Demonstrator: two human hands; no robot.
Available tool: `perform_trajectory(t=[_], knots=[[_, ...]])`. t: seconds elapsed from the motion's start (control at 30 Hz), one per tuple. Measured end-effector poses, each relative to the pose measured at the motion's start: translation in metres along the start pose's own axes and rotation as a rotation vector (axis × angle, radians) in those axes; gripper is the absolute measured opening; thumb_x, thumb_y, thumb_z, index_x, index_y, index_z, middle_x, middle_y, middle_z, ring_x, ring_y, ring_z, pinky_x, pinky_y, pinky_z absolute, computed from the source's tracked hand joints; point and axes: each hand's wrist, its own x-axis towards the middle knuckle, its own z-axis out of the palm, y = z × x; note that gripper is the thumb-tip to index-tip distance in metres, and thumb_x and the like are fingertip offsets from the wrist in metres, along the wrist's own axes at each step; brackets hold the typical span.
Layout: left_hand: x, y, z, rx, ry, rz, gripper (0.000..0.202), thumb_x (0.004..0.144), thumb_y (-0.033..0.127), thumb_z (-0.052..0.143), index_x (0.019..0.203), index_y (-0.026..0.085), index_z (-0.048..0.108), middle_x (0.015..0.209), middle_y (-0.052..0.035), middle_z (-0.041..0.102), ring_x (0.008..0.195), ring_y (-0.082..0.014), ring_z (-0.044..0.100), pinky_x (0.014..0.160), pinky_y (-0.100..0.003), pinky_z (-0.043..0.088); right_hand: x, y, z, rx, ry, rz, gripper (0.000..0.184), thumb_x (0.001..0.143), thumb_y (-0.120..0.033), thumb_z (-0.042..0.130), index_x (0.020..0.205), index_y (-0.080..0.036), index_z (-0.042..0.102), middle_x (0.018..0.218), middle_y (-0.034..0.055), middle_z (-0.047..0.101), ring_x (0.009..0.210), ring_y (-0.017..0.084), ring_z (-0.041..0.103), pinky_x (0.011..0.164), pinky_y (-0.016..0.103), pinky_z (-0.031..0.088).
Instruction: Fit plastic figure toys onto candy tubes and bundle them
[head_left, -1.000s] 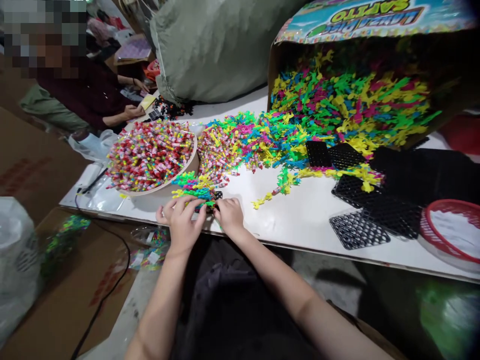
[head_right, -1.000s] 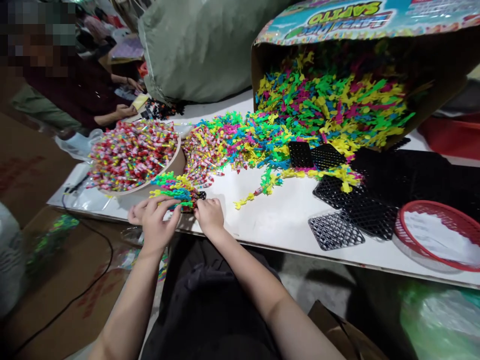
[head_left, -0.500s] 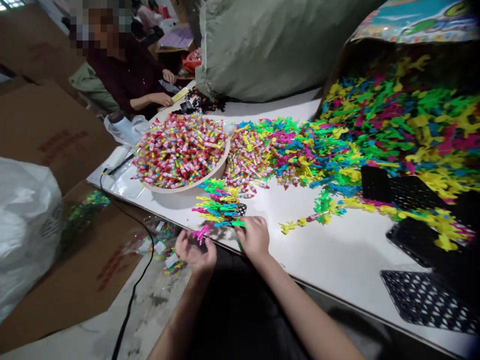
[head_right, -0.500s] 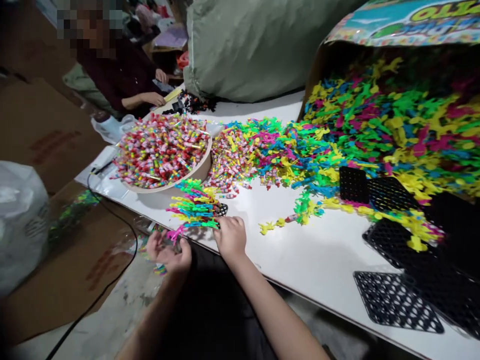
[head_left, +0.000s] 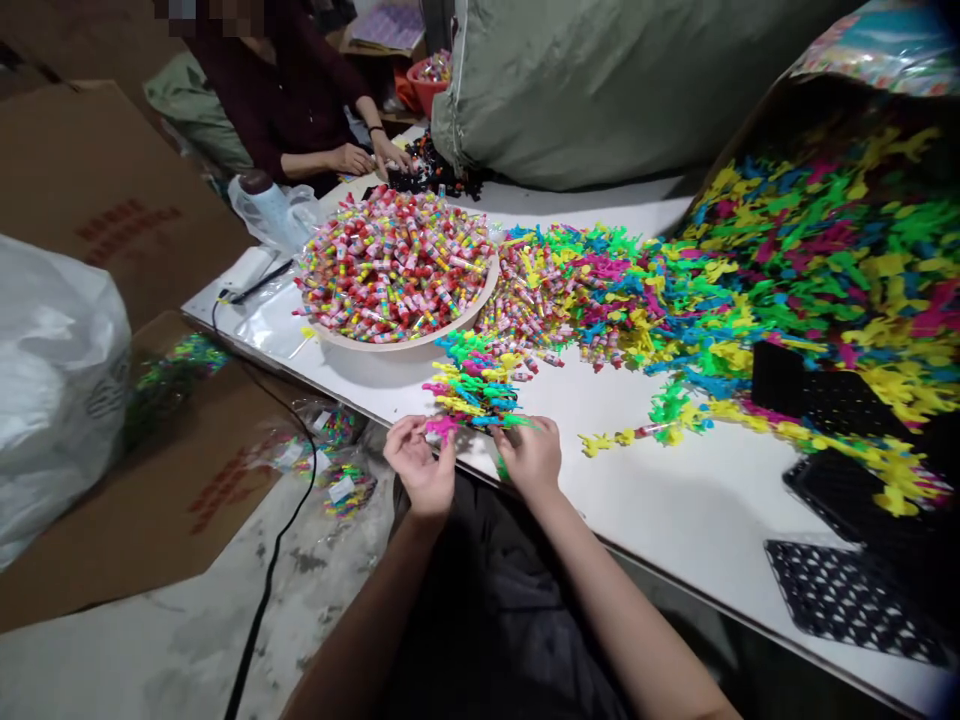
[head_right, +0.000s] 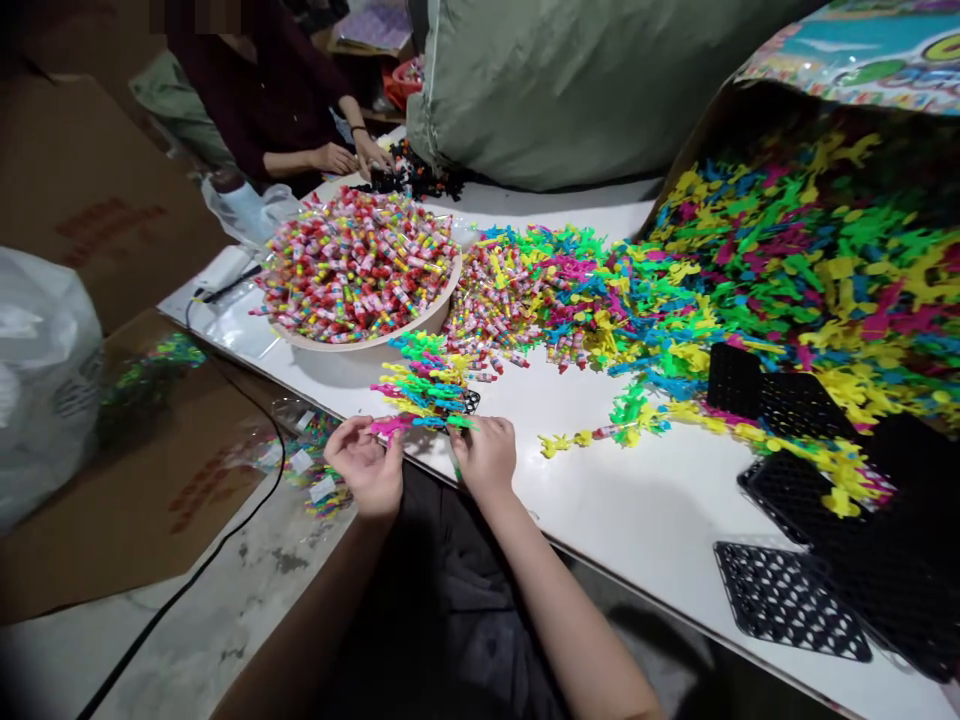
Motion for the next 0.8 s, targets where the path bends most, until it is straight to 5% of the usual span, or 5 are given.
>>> perform_trajectory(t=[0.3,0.5,0.8], knots=[[0.021,0.025,0.004,0.163,-0.103,0.036,0.015,0.073,0.015,0.062,0.085,0.019,0.052,0.086,-0.002,0.049,0.086,-0.0147,0.05,0.079,-0.03,0.042,-0.001,0.0,0.004,-0.041,0.059,0.011,0.028,0.082,-0.041,0.052,0.064,-0.019,0.053,0.059,0.001,0.058,0.061,0.017,0.054,0.071,0.029,0.035],[0.034,0.035,0.006,0.417,-0.202,0.157,0.015,0.073,0.02,0.062,0.088,0.019,0.057,0.095,-0.0056,0.05,0.096,-0.0191,0.048,0.089,-0.036,0.035,-0.001,-0.003,0.003,-0.057,0.071,0.037,0.023,0.082,-0.038,0.052,0.067,-0.02,0.051,0.059,0.0008,0.059,0.061,0.017,0.054,0.07,0.029,0.036],[0.048,0.028,0.002,0.409,-0.366,0.274,0.02,0.077,0.024,0.059,0.097,0.023,0.061,0.098,-0.0058,0.057,0.096,-0.0207,0.05,0.086,-0.036,0.032,0.0,-0.004,0.003,-0.088,-0.001,0.059,0.016,0.082,-0.033,0.051,0.073,-0.02,0.053,0.065,0.0027,0.061,0.066,0.019,0.054,0.07,0.031,0.037]])
